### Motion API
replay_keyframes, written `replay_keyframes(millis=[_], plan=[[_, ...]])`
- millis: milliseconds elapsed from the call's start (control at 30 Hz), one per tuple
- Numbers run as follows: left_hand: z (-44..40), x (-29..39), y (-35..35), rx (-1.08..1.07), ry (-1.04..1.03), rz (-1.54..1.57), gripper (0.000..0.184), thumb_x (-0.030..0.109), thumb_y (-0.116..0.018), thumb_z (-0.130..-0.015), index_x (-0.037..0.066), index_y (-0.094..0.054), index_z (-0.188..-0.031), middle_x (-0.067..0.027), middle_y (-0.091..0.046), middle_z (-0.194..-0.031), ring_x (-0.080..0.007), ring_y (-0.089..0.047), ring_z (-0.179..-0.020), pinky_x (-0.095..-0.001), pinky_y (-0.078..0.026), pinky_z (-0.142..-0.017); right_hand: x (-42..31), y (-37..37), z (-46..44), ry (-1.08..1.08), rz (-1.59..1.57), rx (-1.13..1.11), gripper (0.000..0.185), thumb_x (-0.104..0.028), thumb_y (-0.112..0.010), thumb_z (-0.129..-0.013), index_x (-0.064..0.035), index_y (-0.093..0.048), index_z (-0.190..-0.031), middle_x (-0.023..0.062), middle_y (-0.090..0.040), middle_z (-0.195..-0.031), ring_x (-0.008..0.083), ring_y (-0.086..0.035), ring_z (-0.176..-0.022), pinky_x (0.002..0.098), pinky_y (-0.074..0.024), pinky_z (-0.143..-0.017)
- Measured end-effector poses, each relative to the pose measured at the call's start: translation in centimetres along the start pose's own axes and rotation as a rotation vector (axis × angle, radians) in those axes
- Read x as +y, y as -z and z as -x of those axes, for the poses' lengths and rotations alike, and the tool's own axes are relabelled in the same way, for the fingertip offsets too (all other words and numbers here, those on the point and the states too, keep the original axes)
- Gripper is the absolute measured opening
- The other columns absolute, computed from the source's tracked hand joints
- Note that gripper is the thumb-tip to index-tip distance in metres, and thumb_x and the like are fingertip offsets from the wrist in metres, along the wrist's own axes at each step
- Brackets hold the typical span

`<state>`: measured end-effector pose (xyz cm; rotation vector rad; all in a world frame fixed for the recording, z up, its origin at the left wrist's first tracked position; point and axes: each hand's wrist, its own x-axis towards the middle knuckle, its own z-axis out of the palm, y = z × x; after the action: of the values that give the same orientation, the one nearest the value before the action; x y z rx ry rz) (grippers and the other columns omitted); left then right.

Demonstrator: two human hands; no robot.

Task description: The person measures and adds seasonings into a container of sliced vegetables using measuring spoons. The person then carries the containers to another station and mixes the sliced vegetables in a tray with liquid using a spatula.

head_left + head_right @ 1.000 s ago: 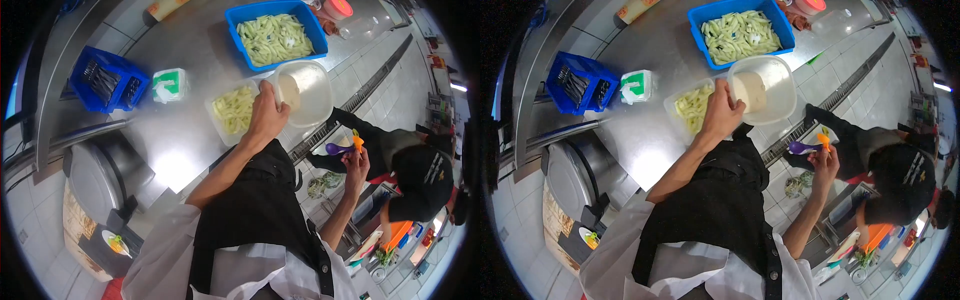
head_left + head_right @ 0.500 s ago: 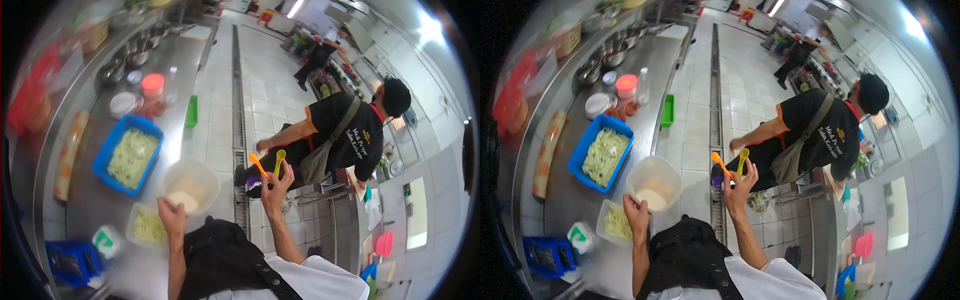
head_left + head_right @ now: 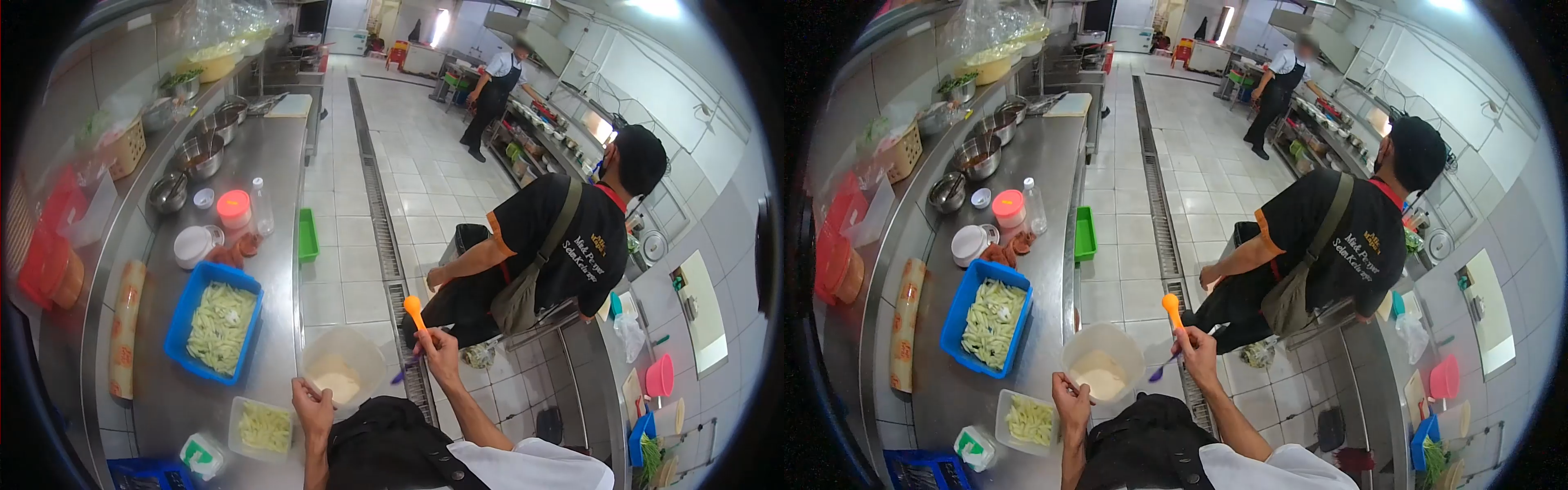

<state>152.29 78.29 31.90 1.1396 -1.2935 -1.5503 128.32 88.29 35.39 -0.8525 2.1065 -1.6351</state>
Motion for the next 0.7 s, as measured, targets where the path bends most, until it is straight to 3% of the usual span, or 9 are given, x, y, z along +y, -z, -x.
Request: replay_keyframes(millis=[133, 233, 333, 367, 467, 533, 600, 700], plan=[[-0.6, -0.2, 0.0, -0.028, 0.006, -0.033, 0.026, -0.007, -0.053, -0.071, 0.002, -0.035, -0.088, -0.0078, -0.047, -0.074, -0.0134, -0.053, -0.051, -0.0268, -0.049, -0.041, 1.0, -0.8, -0.7, -0.203, -0.314, -0.124, 0.023, -0.020, -0.050, -0.096, 0.0013, -0.057, -0.094, 0.0033, -0.059, -0.064, 0.0094, -0.056, -0.059, 0.0234, -0.0450, -0.058], [-0.9, 0.5, -0.1, -0.030, 0.009, -0.063, 0.027, -0.008, -0.051, -0.070, 0.002, -0.035, -0.089, -0.0085, -0.048, -0.077, -0.0139, -0.055, -0.055, -0.0270, -0.050, -0.042, 2.0, -1.0, -1.3, -0.255, -0.593, -0.224, 0.016, -0.020, -0.050, -0.096, -0.0046, -0.053, -0.093, 0.0067, -0.063, -0.080, 0.0098, -0.058, -0.072, 0.0234, -0.0446, -0.068], [-1.1, 1.0, -0.3, -0.027, 0.008, -0.085, 0.027, -0.009, -0.051, -0.070, 0.002, -0.035, -0.090, -0.0088, -0.049, -0.077, -0.0139, -0.055, -0.059, -0.0270, -0.051, -0.043, 0.6, -0.2, -1.9, -0.337, -0.648, -0.262, 0.015, -0.019, -0.047, -0.096, -0.0038, -0.050, -0.096, 0.0128, -0.064, -0.088, 0.0134, -0.058, -0.082, 0.0271, -0.0434, -0.077], [-1.2, 1.0, -0.3, -0.033, 0.009, -0.083, 0.027, -0.009, -0.051, -0.070, 0.001, -0.035, -0.090, -0.0090, -0.049, -0.078, -0.0139, -0.056, -0.060, -0.0270, -0.052, -0.044, 0.6, 0.0, -2.1, -0.286, -0.651, -0.286, 0.016, -0.020, -0.047, -0.096, -0.0043, -0.048, -0.098, 0.0163, -0.065, -0.093, 0.0150, -0.059, -0.085, 0.0277, -0.0430, -0.078], [-1.6, 0.5, -0.3, -0.007, -0.009, -0.066, 0.027, -0.007, -0.054, -0.070, 0.001, -0.036, -0.088, -0.0088, -0.048, -0.075, -0.0153, -0.055, -0.052, -0.0275, -0.050, -0.040, -0.4, 0.4, -2.5, -0.225, -0.782, -0.193, 0.014, -0.019, -0.046, -0.097, -0.0056, -0.048, -0.099, 0.0113, -0.065, -0.089, 0.0159, -0.062, -0.089, 0.0274, -0.0440, -0.078], [-1.9, 0.0, -0.4, -0.009, -0.022, -0.068, 0.027, -0.007, -0.054, -0.070, 0.001, -0.036, -0.089, -0.0088, -0.048, -0.075, -0.0153, -0.055, -0.052, -0.0275, -0.050, -0.041, -0.3, 1.0, -2.9, -0.210, -0.846, -0.192, 0.014, -0.018, -0.046, -0.097, -0.0053, -0.048, -0.100, 0.0132, -0.066, -0.092, 0.0181, -0.063, -0.093, 0.0296, -0.0440, -0.082], [-2.0, -0.4, -0.3, -0.011, -0.033, -0.069, 0.027, -0.007, -0.054, -0.070, 0.001, -0.036, -0.089, -0.0089, -0.048, -0.075, -0.0153, -0.055, -0.052, -0.0274, -0.050, -0.041, -0.7, 1.3, -3.1, -0.008, -0.569, -0.042, 0.015, -0.018, -0.046, -0.096, -0.0037, -0.048, -0.100, 0.0133, -0.067, -0.090, 0.0184, -0.063, -0.090, 0.0320, -0.0441, -0.086], [-2.0, 0.1, -0.7, -0.032, -0.014, -0.066, 0.028, -0.007, -0.054, -0.070, 0.001, -0.037, -0.090, -0.0086, -0.048, -0.075, -0.0151, -0.055, -0.053, -0.0273, -0.051, -0.042, -1.8, 1.9, -3.8, 0.081, -0.534, 0.050, 0.015, -0.016, -0.045, -0.096, -0.0016, -0.047, -0.100, 0.0145, -0.067, -0.091, 0.0191, -0.064, -0.088, 0.0326, -0.0457, -0.086]])
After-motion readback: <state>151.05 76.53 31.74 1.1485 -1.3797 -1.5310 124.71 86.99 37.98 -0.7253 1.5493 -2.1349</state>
